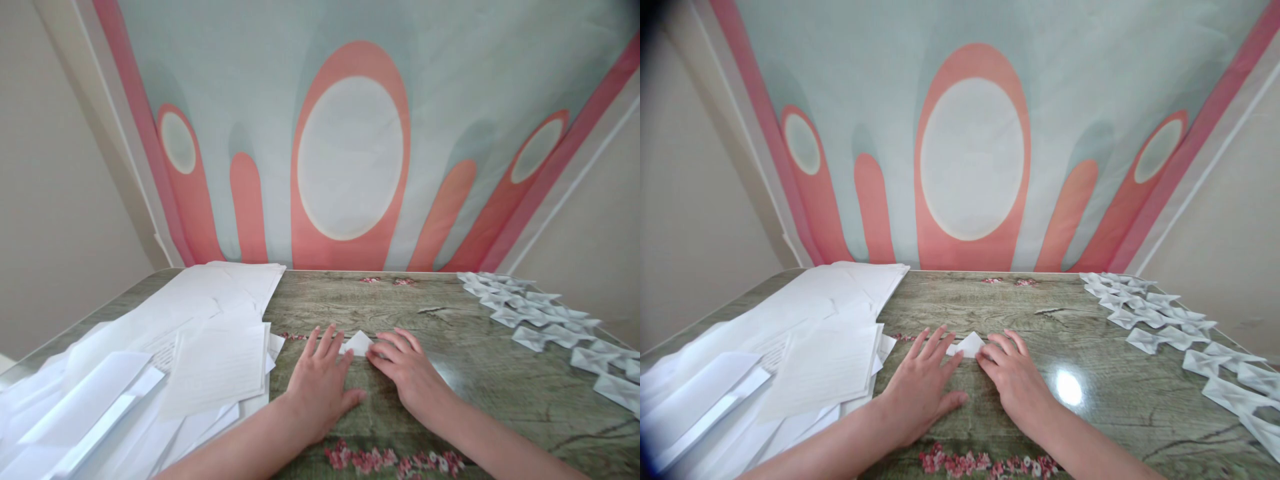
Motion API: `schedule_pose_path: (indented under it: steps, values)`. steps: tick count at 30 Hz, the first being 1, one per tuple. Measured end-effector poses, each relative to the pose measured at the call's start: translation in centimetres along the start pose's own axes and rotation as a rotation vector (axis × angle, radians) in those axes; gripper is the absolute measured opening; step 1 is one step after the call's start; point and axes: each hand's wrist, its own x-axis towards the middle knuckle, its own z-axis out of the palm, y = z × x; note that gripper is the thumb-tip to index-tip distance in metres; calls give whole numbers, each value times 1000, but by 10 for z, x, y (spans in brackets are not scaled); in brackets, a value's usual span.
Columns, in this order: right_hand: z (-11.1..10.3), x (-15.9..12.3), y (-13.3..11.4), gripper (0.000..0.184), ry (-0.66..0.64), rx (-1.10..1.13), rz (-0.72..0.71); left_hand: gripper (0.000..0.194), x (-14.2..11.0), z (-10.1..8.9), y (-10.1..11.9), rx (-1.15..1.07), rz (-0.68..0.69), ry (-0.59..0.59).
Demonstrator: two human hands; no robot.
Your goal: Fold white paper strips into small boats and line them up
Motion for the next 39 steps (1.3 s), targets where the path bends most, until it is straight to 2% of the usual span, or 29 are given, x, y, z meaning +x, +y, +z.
schedule_pose_path:
  steps: [7, 13, 23, 27, 35, 39]
  values:
    - [-2, 0, -1, 28, -28, 5, 15, 54, 0, -10, -7, 41, -13, -35]
    - [-2, -1, 4, 25, -15, -15, 19, 51, 2, -7, -8, 72, -16, -36]
    - [-10, -5, 11, 16, -44, -172, 57, 48, 4, -6, -8, 99, -13, -44]
    - [-12, -3, 11, 18, -33, -172, 58, 45, 5, -2, -8, 129, 9, -31]
    - [-16, -4, 5, 24, 62, -6, 93, 22, 15, 12, -9, 58, 53, 39]
    - [-22, -3, 3, 15, 87, 4, 129, 14, 16, 17, -17, 24, 81, 69]
